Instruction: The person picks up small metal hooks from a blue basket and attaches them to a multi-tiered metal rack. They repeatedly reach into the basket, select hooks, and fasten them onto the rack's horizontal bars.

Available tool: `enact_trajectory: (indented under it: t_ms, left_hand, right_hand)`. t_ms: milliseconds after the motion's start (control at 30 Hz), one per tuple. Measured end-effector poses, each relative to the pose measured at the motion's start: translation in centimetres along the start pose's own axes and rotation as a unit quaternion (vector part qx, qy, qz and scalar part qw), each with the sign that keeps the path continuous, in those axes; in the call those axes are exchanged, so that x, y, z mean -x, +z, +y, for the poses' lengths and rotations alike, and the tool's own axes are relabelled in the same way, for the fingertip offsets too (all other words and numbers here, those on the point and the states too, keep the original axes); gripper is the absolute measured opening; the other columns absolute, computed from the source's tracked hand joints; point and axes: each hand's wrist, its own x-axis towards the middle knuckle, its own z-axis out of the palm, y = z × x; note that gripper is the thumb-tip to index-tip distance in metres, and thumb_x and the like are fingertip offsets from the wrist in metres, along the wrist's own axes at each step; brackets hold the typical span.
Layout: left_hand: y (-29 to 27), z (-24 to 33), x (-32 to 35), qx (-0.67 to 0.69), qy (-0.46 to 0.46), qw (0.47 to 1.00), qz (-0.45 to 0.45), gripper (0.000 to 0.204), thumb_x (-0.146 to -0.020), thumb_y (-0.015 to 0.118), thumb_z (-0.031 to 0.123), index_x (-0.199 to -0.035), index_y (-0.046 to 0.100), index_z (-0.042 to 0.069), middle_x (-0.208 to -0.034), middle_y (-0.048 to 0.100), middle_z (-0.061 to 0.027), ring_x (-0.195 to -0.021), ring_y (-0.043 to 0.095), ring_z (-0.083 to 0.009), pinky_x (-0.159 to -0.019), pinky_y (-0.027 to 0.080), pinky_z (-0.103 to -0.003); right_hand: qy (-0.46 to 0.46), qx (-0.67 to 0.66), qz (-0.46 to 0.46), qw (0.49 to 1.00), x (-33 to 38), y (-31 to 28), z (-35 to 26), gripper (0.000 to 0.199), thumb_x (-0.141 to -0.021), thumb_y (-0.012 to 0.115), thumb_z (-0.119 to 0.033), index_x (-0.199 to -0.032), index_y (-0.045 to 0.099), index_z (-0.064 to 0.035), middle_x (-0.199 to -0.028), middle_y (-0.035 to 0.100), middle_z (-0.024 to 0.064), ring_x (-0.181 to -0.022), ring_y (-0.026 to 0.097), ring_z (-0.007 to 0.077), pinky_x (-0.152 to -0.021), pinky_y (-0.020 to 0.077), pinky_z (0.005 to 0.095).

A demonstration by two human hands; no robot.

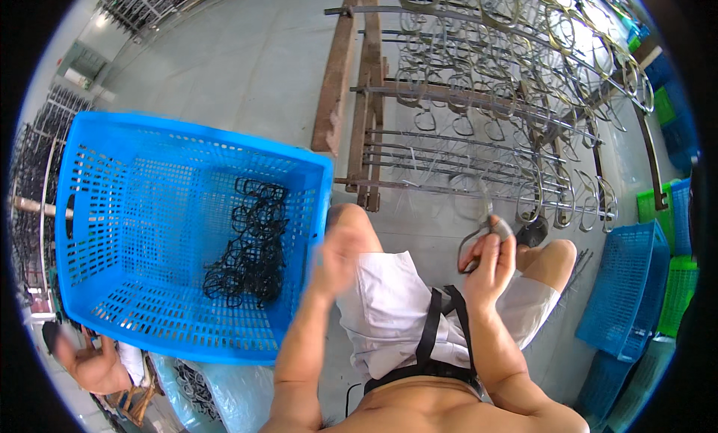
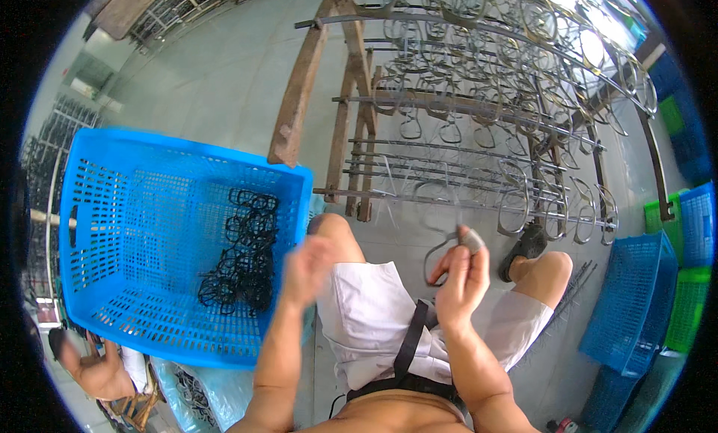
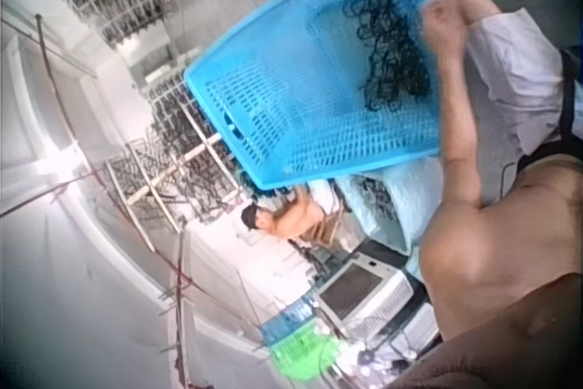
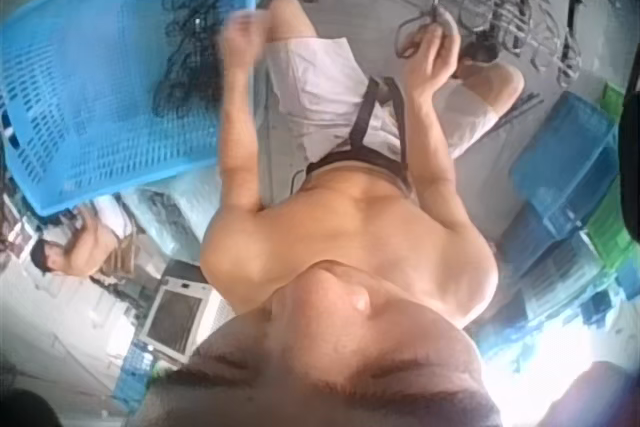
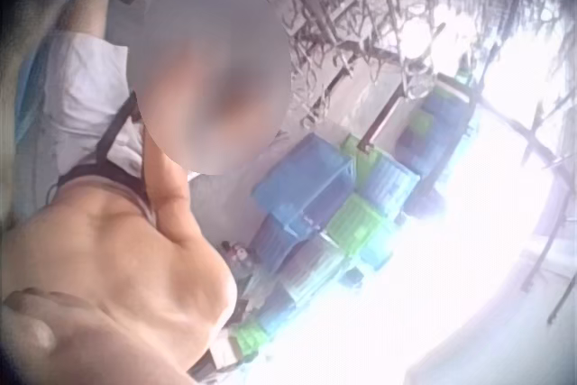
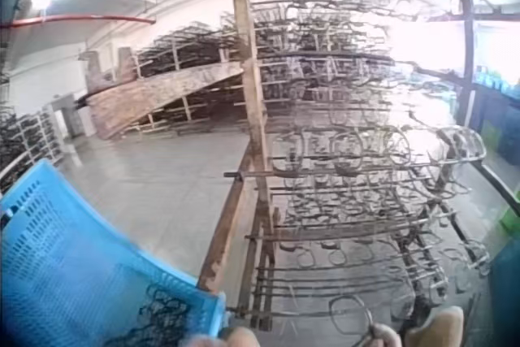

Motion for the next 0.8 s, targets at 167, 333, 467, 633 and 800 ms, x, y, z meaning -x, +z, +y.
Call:
enact_trajectory:
  t_ms: [167,333,467,633,800]
  left_hand:
    - [-10.2,-21.5,-0.7,-0.481,-0.260,0.820,0.172,0.057,-0.077,0.064,0.036,-0.124,0.048,0.008,-0.118,0.051,-0.0234,-0.113,0.046,-0.0386,-0.093,0.040,-0.047]
    - [-9.7,-25.3,-2.0,-0.355,-0.451,0.819,-0.017,0.083,-0.072,0.063,0.043,-0.140,0.023,0.018,-0.130,0.043,-0.0261,-0.120,0.042,-0.0412,-0.099,0.035,-0.048]
    - [-12.5,-28.4,-2.0,-0.334,-0.422,0.843,-0.005,0.068,-0.075,0.059,0.031,-0.134,0.032,0.010,-0.125,0.047,-0.0276,-0.117,0.044,-0.0433,-0.098,0.037,-0.044]
    - [-14.5,-28.3,-1.6,-0.204,-0.369,0.906,0.034,0.046,-0.075,0.057,0.016,-0.116,0.045,0.001,-0.110,0.054,-0.0224,-0.102,0.052,-0.0369,-0.091,0.039,-0.040]
    - [-14.3,-19.2,-1.5,-0.133,-0.190,0.953,0.194,0.035,-0.077,0.062,0.006,-0.108,0.049,0.000,-0.093,0.055,-0.0101,-0.087,0.052,-0.0224,-0.082,0.041,-0.032]
  right_hand:
    - [-0.033,0.041,0.097,0.994,-3.7,-2.2,-1.1,0.027,-0.097,0.041,-0.013,-0.118,0.048,0.0023,-0.064,0.042,0.0003,-0.043,0.040,0.0062,-0.037,0.0363,0.0206]
    - [-0.007,0.073,0.114,0.991,-5.5,-2.2,1.8,0.027,-0.098,0.040,-0.020,-0.119,0.048,-0.0043,-0.062,0.044,0.0005,-0.041,0.042,0.0079,-0.034,0.0363,0.0228]
    - [0.034,0.052,0.158,0.985,-6.2,0.8,3.1,0.027,-0.098,0.039,-0.017,-0.119,0.046,-0.0009,-0.058,0.045,-0.0007,-0.045,0.043,0.0061,-0.040,0.0360,0.0224]
    - [0.082,0.042,0.169,0.981,-7.2,0.7,3.7,0.028,-0.098,0.038,-0.020,-0.118,0.046,-0.0018,-0.059,0.045,-0.0006,-0.045,0.043,0.0068,-0.039,0.0351,0.0223]
    - [0.099,-0.067,0.149,0.982,-7.2,0.4,4.0,0.027,-0.098,0.039,-0.022,-0.116,0.048,-0.0029,-0.060,0.044,-0.0017,-0.045,0.042,0.0070,-0.039,0.0350,0.0218]
